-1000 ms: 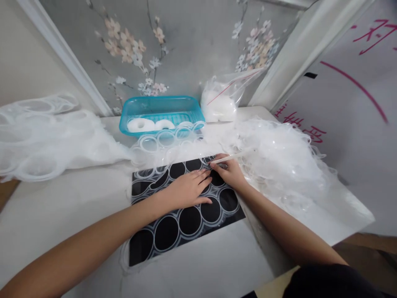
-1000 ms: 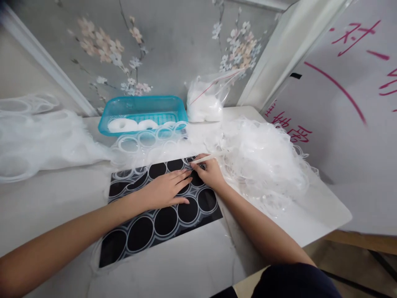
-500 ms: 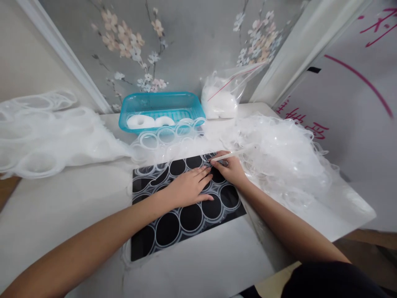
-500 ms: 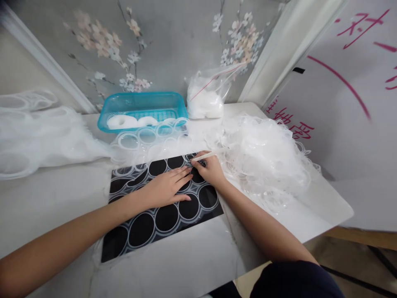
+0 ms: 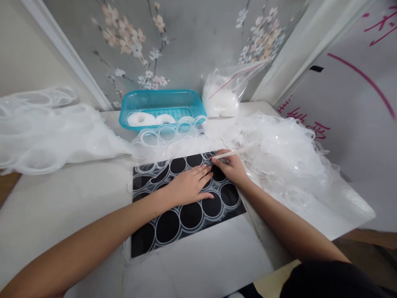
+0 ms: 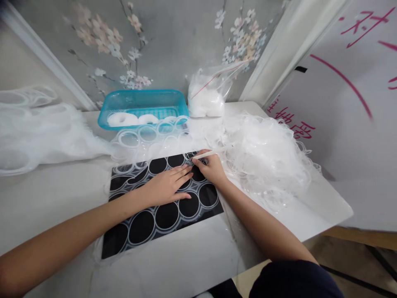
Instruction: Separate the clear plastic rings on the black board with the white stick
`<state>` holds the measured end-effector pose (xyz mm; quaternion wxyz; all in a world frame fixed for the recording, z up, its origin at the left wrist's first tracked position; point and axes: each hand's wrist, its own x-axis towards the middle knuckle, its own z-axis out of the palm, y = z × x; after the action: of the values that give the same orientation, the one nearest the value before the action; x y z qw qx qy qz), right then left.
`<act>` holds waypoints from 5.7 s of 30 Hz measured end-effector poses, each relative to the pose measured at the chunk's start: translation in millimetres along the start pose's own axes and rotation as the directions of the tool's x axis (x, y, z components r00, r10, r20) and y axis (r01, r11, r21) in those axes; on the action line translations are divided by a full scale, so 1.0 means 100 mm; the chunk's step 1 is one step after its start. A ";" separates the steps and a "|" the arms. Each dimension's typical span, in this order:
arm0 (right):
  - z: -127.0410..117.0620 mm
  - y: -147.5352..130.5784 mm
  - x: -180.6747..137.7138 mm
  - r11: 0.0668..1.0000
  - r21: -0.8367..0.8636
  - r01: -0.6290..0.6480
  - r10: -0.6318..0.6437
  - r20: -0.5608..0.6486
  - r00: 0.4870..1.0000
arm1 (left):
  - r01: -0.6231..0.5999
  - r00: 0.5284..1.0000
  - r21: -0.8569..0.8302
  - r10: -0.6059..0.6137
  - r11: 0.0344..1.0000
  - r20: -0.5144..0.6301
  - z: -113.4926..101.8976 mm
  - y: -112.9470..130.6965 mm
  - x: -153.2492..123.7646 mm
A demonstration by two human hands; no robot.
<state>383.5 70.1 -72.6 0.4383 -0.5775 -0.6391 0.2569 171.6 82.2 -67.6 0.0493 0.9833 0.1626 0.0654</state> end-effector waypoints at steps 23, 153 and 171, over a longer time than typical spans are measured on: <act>-0.43 -0.12 0.59 0.783 -0.622 -0.027 -0.244 -0.346 0.906 | 0.095 0.993 -0.293 -0.069 0.951 0.098 -0.14 -0.02 -0.01; -0.17 -1.92 -0.23 0.660 0.702 -0.269 -0.008 0.365 0.931 | -0.254 0.743 -0.667 -0.582 -0.700 0.329 -1.75 0.66 -0.62; -0.21 -1.94 -0.22 0.558 0.722 -0.408 0.028 0.475 0.879 | -0.214 0.770 -0.691 -0.554 -0.690 0.316 -1.76 0.67 -0.63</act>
<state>301.3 6.2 93.7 0.4701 -0.3243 -0.4501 0.6865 108.2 11.5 106.6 0.8649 0.2222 0.2618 0.3661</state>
